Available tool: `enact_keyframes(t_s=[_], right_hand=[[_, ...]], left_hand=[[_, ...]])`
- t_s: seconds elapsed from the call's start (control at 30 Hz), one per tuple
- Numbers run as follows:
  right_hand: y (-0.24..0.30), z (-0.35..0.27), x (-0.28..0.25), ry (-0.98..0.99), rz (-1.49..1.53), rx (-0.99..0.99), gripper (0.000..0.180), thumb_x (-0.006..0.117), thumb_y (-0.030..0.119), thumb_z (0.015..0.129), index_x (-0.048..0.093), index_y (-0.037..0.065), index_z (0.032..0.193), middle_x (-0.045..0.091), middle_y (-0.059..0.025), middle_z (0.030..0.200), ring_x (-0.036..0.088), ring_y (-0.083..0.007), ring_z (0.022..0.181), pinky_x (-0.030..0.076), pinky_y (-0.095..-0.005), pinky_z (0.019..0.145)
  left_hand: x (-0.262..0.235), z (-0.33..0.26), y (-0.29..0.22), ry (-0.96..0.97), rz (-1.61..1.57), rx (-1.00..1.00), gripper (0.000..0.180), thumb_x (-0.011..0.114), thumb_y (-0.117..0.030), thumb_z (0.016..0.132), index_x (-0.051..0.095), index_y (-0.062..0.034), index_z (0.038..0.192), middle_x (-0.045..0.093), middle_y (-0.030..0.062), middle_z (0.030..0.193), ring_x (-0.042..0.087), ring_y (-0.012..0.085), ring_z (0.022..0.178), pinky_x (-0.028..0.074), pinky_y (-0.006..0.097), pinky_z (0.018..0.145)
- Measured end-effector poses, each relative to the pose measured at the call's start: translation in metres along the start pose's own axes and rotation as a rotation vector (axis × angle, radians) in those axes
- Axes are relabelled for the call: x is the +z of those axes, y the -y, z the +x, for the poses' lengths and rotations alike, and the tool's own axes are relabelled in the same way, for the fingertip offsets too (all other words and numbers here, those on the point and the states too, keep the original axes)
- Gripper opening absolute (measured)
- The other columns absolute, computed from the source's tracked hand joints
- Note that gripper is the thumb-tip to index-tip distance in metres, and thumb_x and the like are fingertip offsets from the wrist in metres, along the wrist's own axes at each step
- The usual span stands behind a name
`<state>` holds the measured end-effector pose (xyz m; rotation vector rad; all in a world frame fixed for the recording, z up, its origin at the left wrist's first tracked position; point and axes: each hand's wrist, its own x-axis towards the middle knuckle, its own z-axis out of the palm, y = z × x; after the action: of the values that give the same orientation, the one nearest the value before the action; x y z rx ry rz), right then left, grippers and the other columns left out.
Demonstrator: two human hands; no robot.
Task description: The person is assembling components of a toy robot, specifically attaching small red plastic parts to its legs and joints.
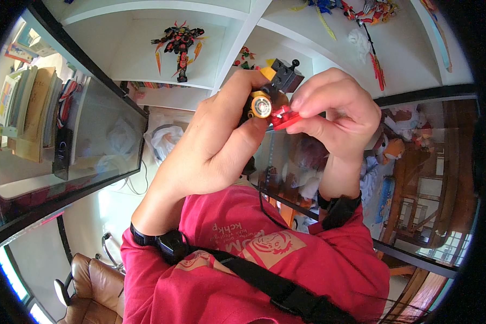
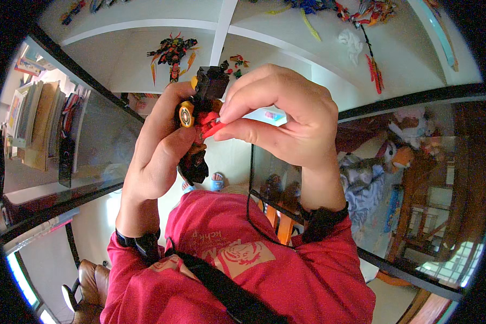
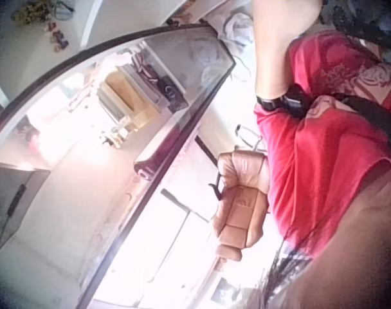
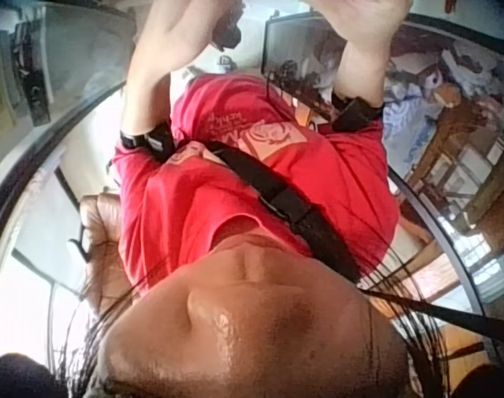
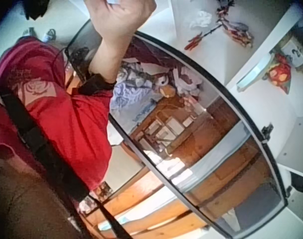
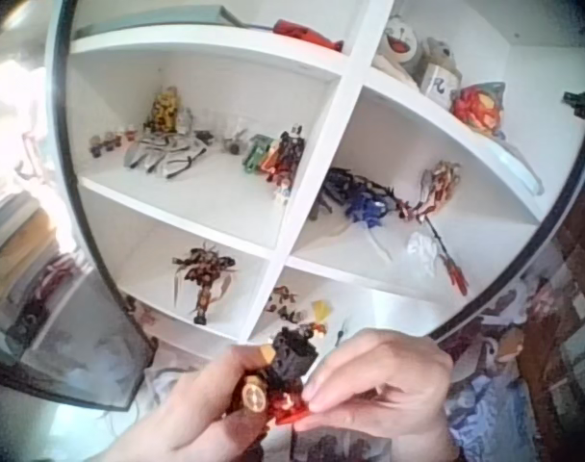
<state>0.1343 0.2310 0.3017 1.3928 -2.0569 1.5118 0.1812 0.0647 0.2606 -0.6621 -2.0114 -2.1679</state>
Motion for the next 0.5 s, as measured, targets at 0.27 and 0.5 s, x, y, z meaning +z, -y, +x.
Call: enact_keyframes(t_s=[0.27,0.5], right_hand=[[0.001,-0.001,-0.005,0.014,-0.013,-0.067,0.02,0.073,0.001,0.053,0.059,0.002,0.068,0.058,-0.0079,0.068,0.057,-0.0164,0.061,0.044,-0.0235,0.052],[0.002,-0.003,-0.004,0.042,0.002,-0.066,0.018,0.071,0.002,0.054,0.06,0.004,0.069,0.058,-0.009,0.073,0.057,-0.0174,0.062,0.045,-0.0237,0.053]], left_hand=[[0.003,-0.001,-0.012,-0.089,-0.169,-0.262,0.043,0.039,-0.014,0.063,0.038,0.0024,0.103,0.048,0.0081,0.085,0.044,0.0129,0.073,0.036,0.021,0.064],[-0.002,-0.001,0.0,-0.08,-0.274,-0.114,0.033,0.039,-0.011,0.07,0.038,0.0033,0.1,0.05,0.0072,0.076,0.044,0.0117,0.065,0.037,0.024,0.057]])
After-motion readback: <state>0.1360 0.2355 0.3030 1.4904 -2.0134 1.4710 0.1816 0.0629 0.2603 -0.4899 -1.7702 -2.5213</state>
